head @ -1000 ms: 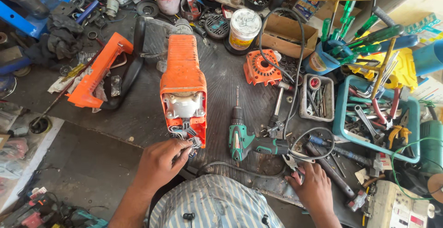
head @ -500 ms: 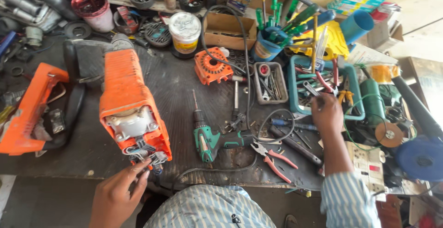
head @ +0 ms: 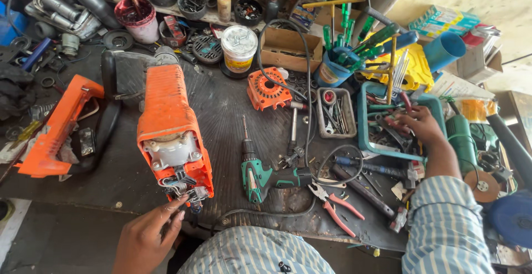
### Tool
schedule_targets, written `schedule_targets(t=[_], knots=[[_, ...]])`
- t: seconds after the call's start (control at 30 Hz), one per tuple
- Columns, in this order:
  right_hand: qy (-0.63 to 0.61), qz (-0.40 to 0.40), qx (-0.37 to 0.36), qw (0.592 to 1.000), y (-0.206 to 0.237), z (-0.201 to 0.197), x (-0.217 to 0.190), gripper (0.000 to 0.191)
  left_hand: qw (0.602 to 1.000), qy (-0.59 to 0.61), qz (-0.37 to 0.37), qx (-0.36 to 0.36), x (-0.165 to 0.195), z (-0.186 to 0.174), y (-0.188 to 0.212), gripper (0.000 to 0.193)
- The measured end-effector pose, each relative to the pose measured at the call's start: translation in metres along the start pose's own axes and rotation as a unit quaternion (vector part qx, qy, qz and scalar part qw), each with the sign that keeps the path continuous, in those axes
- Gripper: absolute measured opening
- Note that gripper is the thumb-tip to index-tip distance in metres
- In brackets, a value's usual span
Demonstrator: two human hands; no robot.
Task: The person uses a T-shaped metal tool to pry open the casing of an orange electrical device, then uses a cordless drill to remove screws. They separate the casing halves, remove a small internal component, and use pliers to cut a wire attached to it before handling the component with their hands.
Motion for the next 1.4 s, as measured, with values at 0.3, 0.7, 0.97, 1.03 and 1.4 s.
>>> schedule_targets(t=[0.3,0.7,0.97,1.03,1.4], knots=[[0.475,-0.065,0.067,0.875,-0.013,-0.015,-0.006,0.031,0.997,0.02,0.059,0.037,0.01,0.002,-0.012,0.038],[0.54,-0.225,0.134,0.8,0.004,-0.023,-0.02,0.019,0.998,-0.011,0.049,0.024,0.01,-0.007,-0.01,0.036],[0.531,-0.328,0.321,0.712,0.049,-0.067,-0.02,0.016,0.999,0.003,0.053,0.005,0.013,-0.002,-0.018,0.039],[0.483,-0.298,0.355,0.743,0.058,-0.086,-0.016,0.01,0.998,0.014,0.065,0.006,0.018,-0.002,-0.021,0.039],[0.352,-0.193,0.295,0.867,0.071,-0.069,-0.001,0.017,0.992,0.043,0.114,0.024,0.035,-0.006,-0.031,0.036]])
Point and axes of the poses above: each hand's wrist, its own y-axis away from the middle knuckle, its own z-axis out of the palm, x = y × z, the point moved 6 cm from there along -y, towards the middle knuckle, and after that the axes turned 1 degree about y, right-handed, at the moved point
